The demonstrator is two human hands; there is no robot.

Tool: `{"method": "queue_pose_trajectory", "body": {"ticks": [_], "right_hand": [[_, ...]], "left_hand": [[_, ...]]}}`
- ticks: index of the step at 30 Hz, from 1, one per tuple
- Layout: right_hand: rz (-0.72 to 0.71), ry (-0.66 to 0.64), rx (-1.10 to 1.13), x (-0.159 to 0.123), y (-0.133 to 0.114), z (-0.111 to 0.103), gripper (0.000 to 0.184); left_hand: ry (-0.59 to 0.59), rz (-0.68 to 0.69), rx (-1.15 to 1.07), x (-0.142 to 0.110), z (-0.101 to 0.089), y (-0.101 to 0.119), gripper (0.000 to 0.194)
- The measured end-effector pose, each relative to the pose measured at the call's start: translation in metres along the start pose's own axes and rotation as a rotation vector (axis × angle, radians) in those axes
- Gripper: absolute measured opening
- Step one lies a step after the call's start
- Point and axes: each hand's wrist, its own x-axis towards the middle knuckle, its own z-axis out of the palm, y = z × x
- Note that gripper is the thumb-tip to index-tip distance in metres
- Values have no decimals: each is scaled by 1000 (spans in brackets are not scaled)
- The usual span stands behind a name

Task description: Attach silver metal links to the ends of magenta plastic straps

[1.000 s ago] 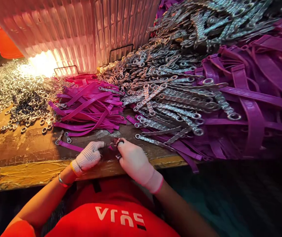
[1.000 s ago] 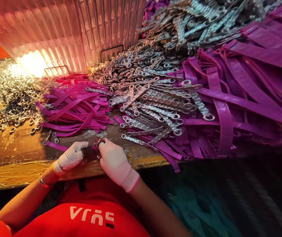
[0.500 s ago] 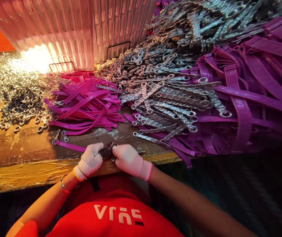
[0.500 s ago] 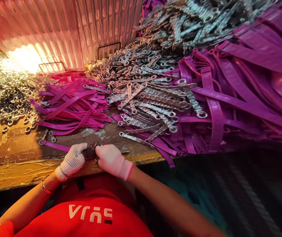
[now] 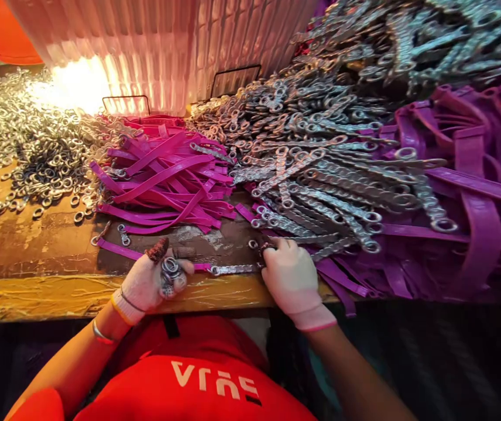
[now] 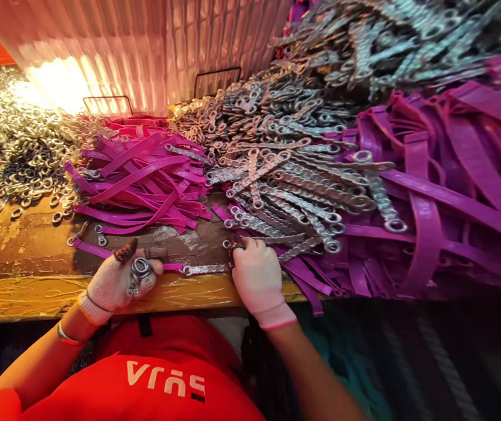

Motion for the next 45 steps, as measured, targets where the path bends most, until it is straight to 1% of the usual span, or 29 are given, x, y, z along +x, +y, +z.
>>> {"method": "queue_pose_trajectory", "body": {"ticks": [1, 2, 4, 6, 9, 11, 14, 16, 18, 20, 21, 24, 25, 27, 29, 32, 33, 34, 36, 37, 38, 39, 40, 41, 42, 43, 44, 45], "right_hand": [[-33, -3, -5, 3, 0, 3, 18], [-63, -1, -4, 6, 0, 4, 17], [-95, 15, 6, 11, -1, 6, 13], [-85, 55, 58, 14, -3, 7, 14], [-54, 150, 281, 13, -10, 3, 30], [-133, 185, 506, 9, -21, -3, 41], [-327, 144, 776, 2, -43, -13, 45], [-410, 109, 863, -1, -57, -17, 44], [-457, 91, 904, -2, -66, -18, 43], [-450, 84, 905, -4, -72, -17, 38], [-425, 85, 879, -5, -74, -17, 33], [-338, 144, 688, -10, -78, -20, 10], [-325, 169, 605, -11, -79, -21, 8], [-322, 194, 477, -14, -81, -23, 11], [-316, 142, 459, -14, -80, -24, 14], [-282, -22, 521, -13, -72, -30, 12], [-286, -66, 508, -13, -68, -33, 12], [-301, -91, 473, -12, -64, -36, 11], [-331, -80, 391, -12, -56, -37, 11], [-334, -50, 384, -11, -53, -36, 13], [-323, -13, 416, -11, -49, -32, 13], [-297, 28, 477, -11, -47, -27, 12], [-255, 69, 551, -11, -44, -20, 13], [-207, 107, 627, -11, -42, -14, 16], [-160, 139, 694, -10, -41, -7, 18], [-119, 161, 746, -10, -40, -2, 20], [-89, 171, 784, -10, -40, 2, 20], [-69, 169, 811, -10, -40, 4, 21]], "left_hand": [[-53, -46, -44, 0, 1, -1, 47], [-83, -65, -60, 0, 3, -2, 41], [-94, -61, -21, -1, 6, -4, 30], [-74, -16, 89, -4, 11, -8, 22], [-6, 101, 250, -6, 17, -15, 26], [64, 184, 310, -7, 20, -18, 29], [119, 248, 400, -8, 24, -18, 33], [122, 259, 436, -9, 26, -16, 34], [95, 245, 433, -11, 26, -14, 33], [57, 218, 427, -11, 26, -13, 33], [47, 212, 429, -10, 25, -14, 33], [58, 203, 385, -5, 24, -20, 35], [67, 197, 341, -2, 24, -22, 36], [73, 169, 232, 3, 26, -24, 37], [82, 164, 167, 7, 30, -24, 35], [98, 189, 191, 12, 38, -22, 30], [100, 188, 205, 14, 41, -21, 29], [98, 175, 214, 16, 44, -21, 30], [79, 144, 236, 20, 51, -18, 31], [65, 148, 276, 22, 53, -14, 31], [44, 171, 363, 25, 56, -9, 31], [29, 223, 501, 27, 58, -1, 30], [27, 309, 682, 30, 61, 10, 29], [47, 425, 887, 33, 63, 24, 27], [95, 556, 1098, 36, 66, 40, 24], [169, 691, 1293, 41, 69, 57, 19], [263, 801, 1454, 47, 73, 76, 17], [359, 875, 1591, 54, 78, 94, 19]]}}
